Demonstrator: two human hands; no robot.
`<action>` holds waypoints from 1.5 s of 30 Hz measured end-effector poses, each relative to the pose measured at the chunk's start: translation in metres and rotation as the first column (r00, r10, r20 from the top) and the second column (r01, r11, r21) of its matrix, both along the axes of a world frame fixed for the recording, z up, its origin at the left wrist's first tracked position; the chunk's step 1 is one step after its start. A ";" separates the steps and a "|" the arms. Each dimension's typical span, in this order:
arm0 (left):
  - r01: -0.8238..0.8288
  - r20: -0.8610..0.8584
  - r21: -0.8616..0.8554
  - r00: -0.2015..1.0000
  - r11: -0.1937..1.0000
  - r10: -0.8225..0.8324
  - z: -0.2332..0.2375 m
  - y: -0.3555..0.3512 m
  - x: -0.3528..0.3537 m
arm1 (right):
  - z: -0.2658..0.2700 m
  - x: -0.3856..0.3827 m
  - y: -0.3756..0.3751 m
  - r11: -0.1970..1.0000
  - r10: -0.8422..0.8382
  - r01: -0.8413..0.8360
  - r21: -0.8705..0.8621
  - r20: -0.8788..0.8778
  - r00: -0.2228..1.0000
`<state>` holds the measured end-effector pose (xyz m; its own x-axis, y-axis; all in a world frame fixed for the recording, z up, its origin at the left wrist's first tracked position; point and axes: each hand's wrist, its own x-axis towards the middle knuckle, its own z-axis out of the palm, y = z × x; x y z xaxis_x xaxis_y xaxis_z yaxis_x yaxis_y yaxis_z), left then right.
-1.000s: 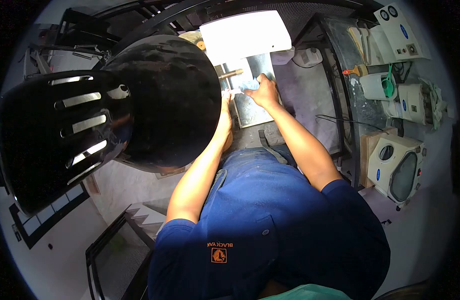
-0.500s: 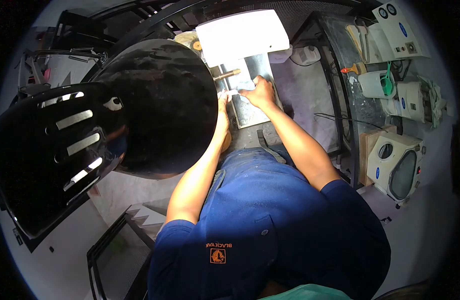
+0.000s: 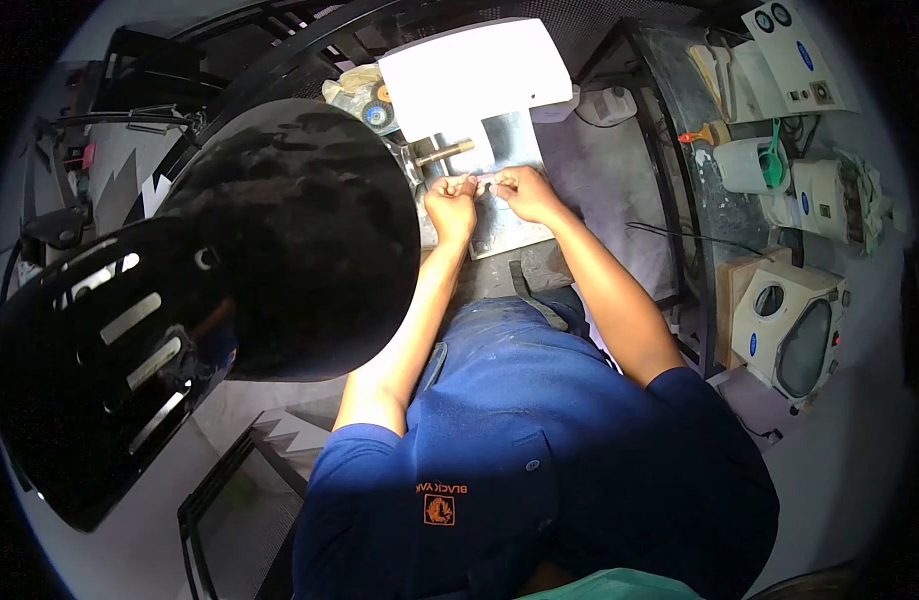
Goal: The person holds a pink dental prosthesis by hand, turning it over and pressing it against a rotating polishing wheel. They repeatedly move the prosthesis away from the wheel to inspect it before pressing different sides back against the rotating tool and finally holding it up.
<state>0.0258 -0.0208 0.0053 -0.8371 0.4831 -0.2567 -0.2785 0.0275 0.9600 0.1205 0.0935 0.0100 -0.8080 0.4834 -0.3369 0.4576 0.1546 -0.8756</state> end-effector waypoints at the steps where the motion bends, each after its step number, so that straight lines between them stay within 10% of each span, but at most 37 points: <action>1: -0.015 0.027 -0.001 1.000 1.000 0.015 0.003 0.005 0.000 | 0.003 -0.001 0.002 1.000 -0.006 0.006 -0.001 0.001 1.000; 7: -0.132 0.114 0.029 0.985 0.991 0.128 0.007 0.025 0.000 | 0.022 -0.013 0.010 0.946 -0.079 0.070 0.316 0.017 0.997; 45: -0.193 0.214 0.057 0.961 0.980 0.177 0.013 0.021 -0.003 | 0.006 -0.014 0.005 0.924 -0.104 0.139 0.357 -0.114 0.988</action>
<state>0.0229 0.0000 0.0186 -0.8463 0.3496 -0.4018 -0.4642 -0.1143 0.8783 0.1061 0.0980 0.0164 -0.7541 0.6550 -0.0475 0.4136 0.4176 -0.8091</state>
